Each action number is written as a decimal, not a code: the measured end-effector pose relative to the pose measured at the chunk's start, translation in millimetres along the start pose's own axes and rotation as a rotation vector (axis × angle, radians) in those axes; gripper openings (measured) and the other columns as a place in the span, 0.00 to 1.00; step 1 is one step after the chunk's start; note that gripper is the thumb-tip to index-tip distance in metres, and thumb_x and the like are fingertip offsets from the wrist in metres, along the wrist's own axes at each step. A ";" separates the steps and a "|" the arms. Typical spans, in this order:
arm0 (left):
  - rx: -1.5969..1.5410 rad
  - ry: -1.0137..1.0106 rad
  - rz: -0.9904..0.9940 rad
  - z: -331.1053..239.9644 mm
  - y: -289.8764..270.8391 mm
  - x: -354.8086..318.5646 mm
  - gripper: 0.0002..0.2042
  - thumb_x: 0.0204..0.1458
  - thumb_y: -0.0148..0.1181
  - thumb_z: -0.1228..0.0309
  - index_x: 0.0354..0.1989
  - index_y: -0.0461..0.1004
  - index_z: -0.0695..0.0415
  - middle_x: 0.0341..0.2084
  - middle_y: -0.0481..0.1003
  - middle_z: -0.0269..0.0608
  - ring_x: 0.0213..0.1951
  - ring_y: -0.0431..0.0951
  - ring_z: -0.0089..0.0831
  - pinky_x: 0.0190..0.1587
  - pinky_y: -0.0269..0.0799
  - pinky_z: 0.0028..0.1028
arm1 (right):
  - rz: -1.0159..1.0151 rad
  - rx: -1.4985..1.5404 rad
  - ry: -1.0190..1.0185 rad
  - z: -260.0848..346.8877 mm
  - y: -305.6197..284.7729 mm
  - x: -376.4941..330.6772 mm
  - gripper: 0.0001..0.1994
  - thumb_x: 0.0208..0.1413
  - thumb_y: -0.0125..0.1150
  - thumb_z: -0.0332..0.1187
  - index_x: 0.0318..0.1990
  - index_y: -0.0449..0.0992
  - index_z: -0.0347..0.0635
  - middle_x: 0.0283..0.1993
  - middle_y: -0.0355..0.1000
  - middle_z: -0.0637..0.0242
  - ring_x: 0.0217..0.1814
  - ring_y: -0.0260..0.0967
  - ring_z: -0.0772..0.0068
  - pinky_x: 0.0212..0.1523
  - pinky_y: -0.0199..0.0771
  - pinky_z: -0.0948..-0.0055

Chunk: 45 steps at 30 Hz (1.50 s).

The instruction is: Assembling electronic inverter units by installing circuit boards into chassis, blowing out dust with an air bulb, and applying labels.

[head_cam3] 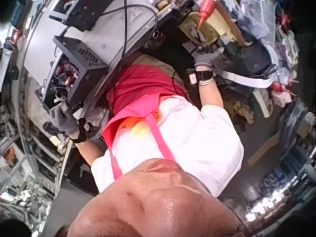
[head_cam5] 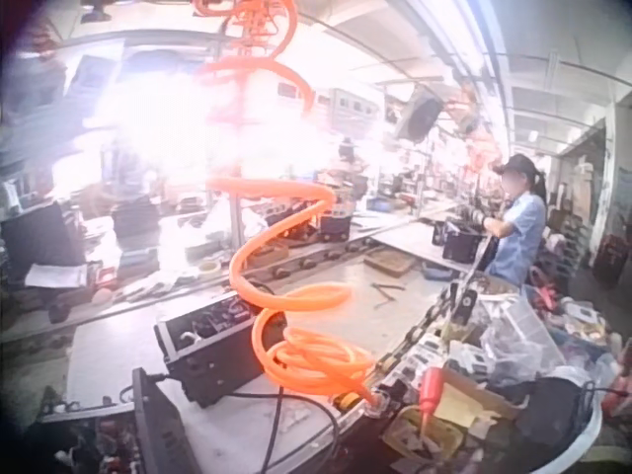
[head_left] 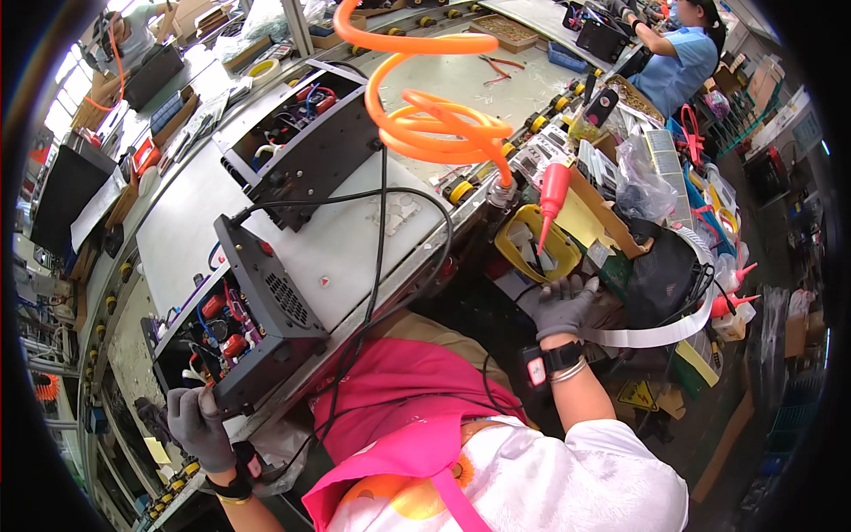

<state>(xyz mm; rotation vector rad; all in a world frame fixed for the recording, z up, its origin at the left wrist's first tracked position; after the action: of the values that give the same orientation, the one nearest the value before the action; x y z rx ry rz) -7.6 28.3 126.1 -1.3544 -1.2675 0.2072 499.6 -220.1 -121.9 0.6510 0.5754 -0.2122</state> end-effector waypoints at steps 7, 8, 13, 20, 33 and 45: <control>0.084 -0.002 -0.073 -12.1 0.7 2.2 0.06 0.54 0.56 0.72 0.32 0.73 0.63 0.26 0.69 0.44 0.28 0.71 0.38 0.30 0.65 0.32 | 0.046 0.048 0.094 2.1 -12.4 59.8 0.22 0.50 0.61 0.59 0.34 0.73 0.50 0.31 0.68 0.75 0.28 0.62 0.77 0.23 0.63 0.78; 0.117 0.023 -0.099 -15.5 -1.6 3.3 0.06 0.53 0.56 0.72 0.34 0.74 0.62 0.27 0.70 0.45 0.30 0.72 0.39 0.31 0.66 0.33 | 0.028 0.009 0.054 6.5 -11.8 61.5 0.20 0.51 0.61 0.56 0.33 0.73 0.49 0.28 0.67 0.76 0.27 0.62 0.79 0.23 0.61 0.79; 0.110 -0.009 -0.110 -17.8 -4.8 4.7 0.10 0.52 0.57 0.74 0.43 0.74 0.61 0.32 0.72 0.46 0.34 0.74 0.39 0.36 0.69 0.35 | 0.053 -0.079 -0.167 30.8 -0.9 39.2 0.13 0.56 0.61 0.45 0.30 0.72 0.46 0.22 0.65 0.77 0.22 0.58 0.81 0.22 0.57 0.81; 0.063 -0.004 -0.220 -37.3 -17.2 -0.6 0.15 0.51 0.57 0.77 0.49 0.72 0.60 0.40 0.73 0.46 0.42 0.74 0.39 0.43 0.71 0.32 | 0.339 -0.680 -0.861 80.9 45.4 -34.3 0.06 0.55 0.57 0.29 0.27 0.71 0.42 0.23 0.62 0.76 0.23 0.57 0.83 0.27 0.57 0.82; -0.508 0.186 0.519 -153.4 83.4 20.4 0.21 0.43 0.67 0.55 0.39 0.76 0.60 0.37 0.74 0.47 0.37 0.76 0.44 0.40 0.72 0.34 | 2.473 -1.058 -0.452 -52.7 184.8 -324.3 0.04 0.42 0.62 0.28 0.25 0.73 0.39 0.24 0.66 0.66 0.23 0.66 0.67 0.26 0.67 0.71; -1.060 -0.565 0.206 -78.1 98.0 -54.5 0.12 0.57 0.55 0.68 0.41 0.75 0.65 0.30 0.74 0.38 0.32 0.71 0.20 0.36 0.67 0.23 | 1.696 -0.740 0.368 -153.0 112.2 -315.2 0.16 0.55 0.58 0.31 0.50 0.73 0.32 0.43 0.71 0.65 0.42 0.67 0.80 0.42 0.68 0.80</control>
<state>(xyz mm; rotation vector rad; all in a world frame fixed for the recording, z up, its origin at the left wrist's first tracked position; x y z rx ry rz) 82.0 -29.0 40.3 -2.4556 -1.8133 0.0433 213.3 -33.8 14.9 0.2648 0.2469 1.6606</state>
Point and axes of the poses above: each hand's wrist, its own x-axis towards the middle knuckle, its own y-axis out of the palm, z = x × y, the point moved 9 cm from there along x, towards the middle knuckle
